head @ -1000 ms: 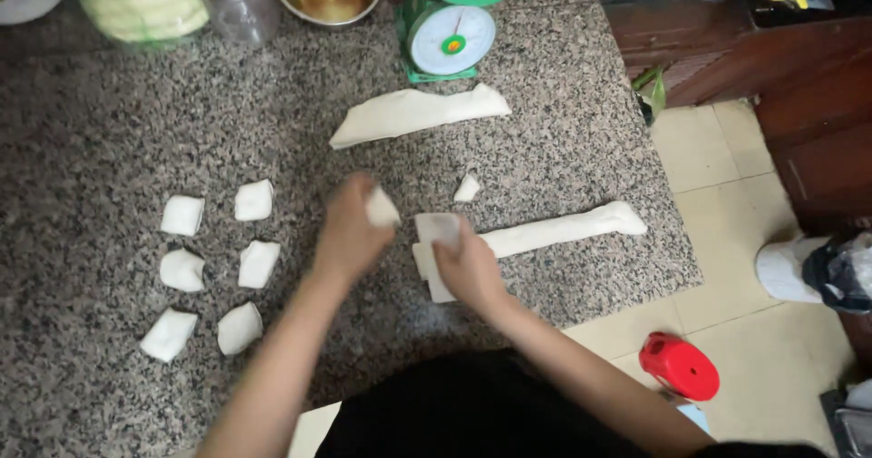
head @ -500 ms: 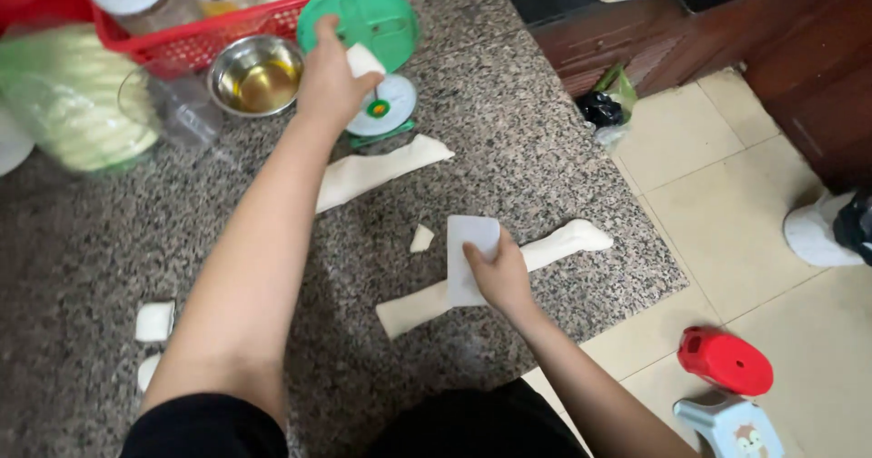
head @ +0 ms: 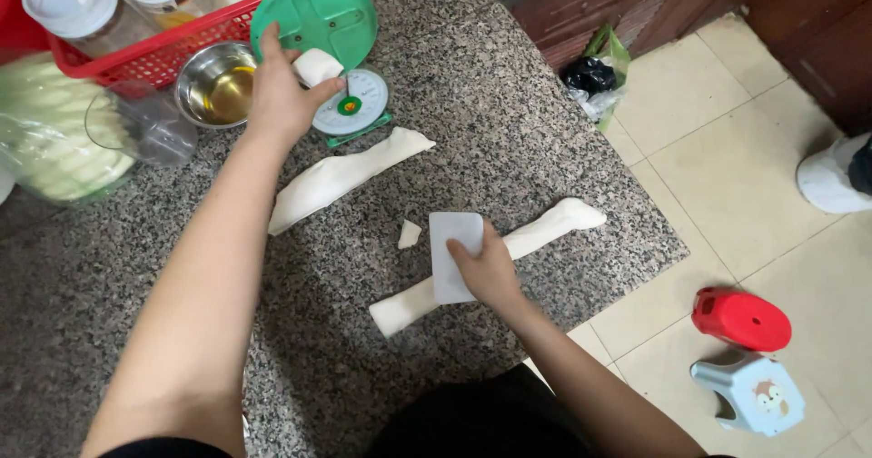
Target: Cutting portions of dough using a scraper and weighing them on a scale.
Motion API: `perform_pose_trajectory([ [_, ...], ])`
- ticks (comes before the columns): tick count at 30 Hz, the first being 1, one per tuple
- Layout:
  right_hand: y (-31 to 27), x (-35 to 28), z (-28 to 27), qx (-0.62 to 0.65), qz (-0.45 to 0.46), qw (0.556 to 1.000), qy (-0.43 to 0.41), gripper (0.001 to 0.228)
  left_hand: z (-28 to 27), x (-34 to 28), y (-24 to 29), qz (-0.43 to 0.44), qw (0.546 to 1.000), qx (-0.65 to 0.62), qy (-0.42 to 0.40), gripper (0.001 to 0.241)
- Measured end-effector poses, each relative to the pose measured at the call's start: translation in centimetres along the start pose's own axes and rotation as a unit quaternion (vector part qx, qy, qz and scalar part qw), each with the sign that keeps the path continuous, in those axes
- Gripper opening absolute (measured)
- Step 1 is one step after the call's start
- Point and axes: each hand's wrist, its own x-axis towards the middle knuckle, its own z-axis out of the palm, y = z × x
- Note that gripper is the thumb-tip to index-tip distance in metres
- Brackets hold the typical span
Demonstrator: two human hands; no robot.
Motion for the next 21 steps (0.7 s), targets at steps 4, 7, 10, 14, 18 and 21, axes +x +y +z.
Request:
perform_pose_trajectory([
  [4,0.5,0.0,0.0,0.017,-0.021,1.0,0.015,0.045,0.0,0.1,0.0,-0.001,1.0,0.012,-0.001,0.106],
  [7,0.5,-0.1,-0.2,0.012,0.001,1.0,0.013,0.045,0.3,0.3,0.0,-0.002,1.0,0.013,0.005,0.108],
  [10,1.0,-0.2,-0.3,0.017,-0.022,0.999,0.022,0.039,0.4,0.0,0.9,-0.001,0.998,0.056,0.011,0.098],
  [14,1.0,-0.5,-0.4,0.024,-0.035,0.999,0.021,0.042,-0.1,-3.5,3.8,-0.033,0.999,0.026,0.026,0.086],
  [18,-0.1,-1.6,0.2,0.041,-0.014,0.999,0.012,0.052,2.2,-13.5,1.5,-0.08,0.981,-0.169,0.057,0.069],
  [21,2.2,-0.5,1.6,0.02,-0.029,0.999,0.005,0.048,3.4,-25.3,-0.7,-0.176,0.962,-0.204,0.044,0.057],
])
